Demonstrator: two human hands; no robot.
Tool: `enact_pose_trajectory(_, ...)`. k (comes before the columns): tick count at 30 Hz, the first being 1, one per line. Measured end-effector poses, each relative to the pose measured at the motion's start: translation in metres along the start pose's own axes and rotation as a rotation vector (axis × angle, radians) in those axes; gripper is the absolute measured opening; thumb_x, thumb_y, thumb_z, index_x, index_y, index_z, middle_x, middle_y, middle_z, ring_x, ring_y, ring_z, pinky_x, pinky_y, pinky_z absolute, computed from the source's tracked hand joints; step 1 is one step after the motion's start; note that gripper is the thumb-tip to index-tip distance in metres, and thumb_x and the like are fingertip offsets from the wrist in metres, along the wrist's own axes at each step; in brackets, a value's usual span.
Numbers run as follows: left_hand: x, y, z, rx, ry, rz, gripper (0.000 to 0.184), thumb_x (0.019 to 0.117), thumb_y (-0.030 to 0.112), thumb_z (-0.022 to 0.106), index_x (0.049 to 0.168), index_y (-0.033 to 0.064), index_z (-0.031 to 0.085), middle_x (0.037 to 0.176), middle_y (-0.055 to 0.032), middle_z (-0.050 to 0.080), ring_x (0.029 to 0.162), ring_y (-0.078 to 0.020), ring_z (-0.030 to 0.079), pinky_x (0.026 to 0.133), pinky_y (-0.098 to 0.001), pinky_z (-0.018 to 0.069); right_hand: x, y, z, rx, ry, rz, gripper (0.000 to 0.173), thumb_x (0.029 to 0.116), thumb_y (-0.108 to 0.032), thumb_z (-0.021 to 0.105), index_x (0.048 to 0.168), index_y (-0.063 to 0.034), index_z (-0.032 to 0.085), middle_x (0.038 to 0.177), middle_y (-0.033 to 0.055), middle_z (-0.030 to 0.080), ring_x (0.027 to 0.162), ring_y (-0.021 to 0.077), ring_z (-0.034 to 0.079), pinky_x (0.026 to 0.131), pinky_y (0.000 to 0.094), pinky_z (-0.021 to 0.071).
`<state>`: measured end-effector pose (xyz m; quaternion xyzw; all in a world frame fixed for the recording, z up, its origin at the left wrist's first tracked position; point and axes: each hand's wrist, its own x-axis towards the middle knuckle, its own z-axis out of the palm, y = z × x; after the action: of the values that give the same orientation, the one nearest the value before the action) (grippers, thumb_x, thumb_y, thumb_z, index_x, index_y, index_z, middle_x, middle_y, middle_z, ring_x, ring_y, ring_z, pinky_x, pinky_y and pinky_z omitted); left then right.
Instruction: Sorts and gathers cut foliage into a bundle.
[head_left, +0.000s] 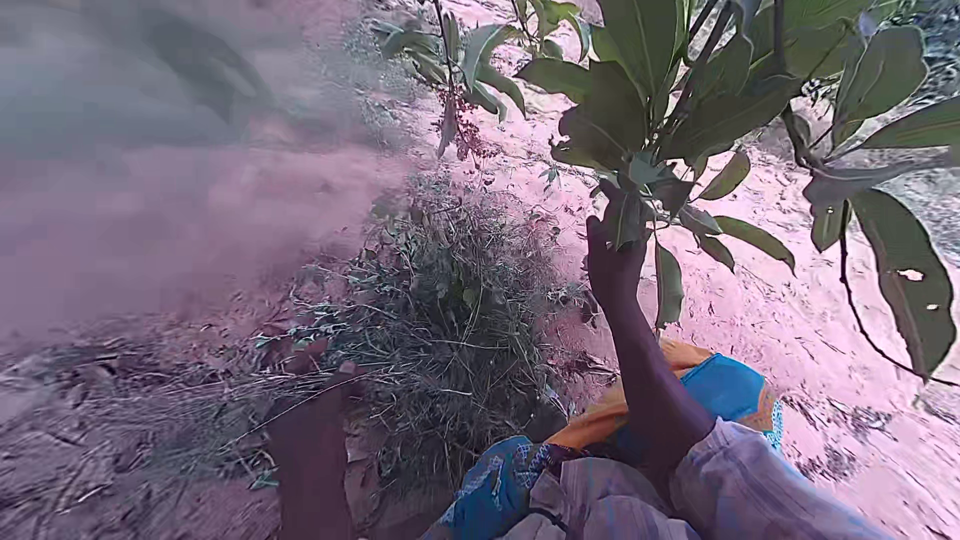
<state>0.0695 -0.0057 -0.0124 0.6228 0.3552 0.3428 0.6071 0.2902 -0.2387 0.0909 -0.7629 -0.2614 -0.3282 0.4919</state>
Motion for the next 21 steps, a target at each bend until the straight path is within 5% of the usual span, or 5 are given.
enact_pose_trajectory(2,-0.004,0.005,0.003,-0.009,-0.011,-0.04,0.043,0.0986,0.004,0.06,0.138,-0.0044,0.047,0.092,0.0018,0.063,0.067,0.0031,0.062,0.064,-0.0154,0.0543,-0.003,-0.015,-0.007,0.034,-0.05,0.017,0.042,0.1007,-0.007,0.057,0.136,0.014,0.052,0.141,0.027,0.057,0.129,0.0275,0.058,0.108,0.0366,0.0459)
enact_pose_trajectory(6,-0.01,0.015,0.001,0.03,-0.049,-0.093,0.044,0.0966,0.0,0.065,0.14,-0.0011,0.053,0.094,-0.0059,0.066,0.067,-0.003,0.061,0.066,-0.0205,0.0539,-0.043,-0.028,0.025,0.09,-0.84,0.212,0.029,0.1076,-0.015,0.051,0.125,0.0022,0.066,0.113,0.0177,0.071,0.089,0.0213,0.07,0.082,0.0411,0.0567)
enact_pose_trajectory(12,-0.013,0.018,0.001,-0.133,-0.168,-0.115,0.044,0.0952,-0.008,0.061,0.138,-0.0039,0.052,0.078,0.0015,0.069,0.062,-0.0021,0.064,0.064,-0.0183,0.0565,-0.115,-0.066,0.065,0.208,-1.528,0.395,0.054,0.1051,-0.025,0.058,0.15,0.0016,0.046,0.116,0.0172,0.068,0.087,0.0155,0.063,0.083,0.0338,0.0522)
enact_pose_trajectory(17,-0.008,0.014,0.003,-0.216,-0.281,-0.139,0.028,0.103,-0.002,0.05,0.131,-0.0039,0.051,0.081,0.0012,0.07,0.068,-0.0045,0.068,0.069,-0.0196,0.0577,-0.126,-0.051,0.073,0.37,-1.211,0.67,0.02,0.1059,-0.009,0.049,0.099,0.0051,0.061,0.071,-0.0039,0.059,0.057,-0.0008,0.052,0.058,0.0179,0.0472)
enact_pose_trajectory(21,-0.001,0.001,0.005,-0.134,-0.4,-0.079,0.048,0.1055,0.006,0.048,0.153,0.0019,0.038,0.098,-0.0032,0.071,0.078,-0.0051,0.067,0.073,-0.0209,0.0559,-0.119,-0.045,0.075,0.689,-0.78,0.822,0.025,0.1081,-0.003,0.036,0.113,0.007,0.058,0.079,-0.0001,0.069,0.063,0.0046,0.065,0.062,0.0214,0.0572)
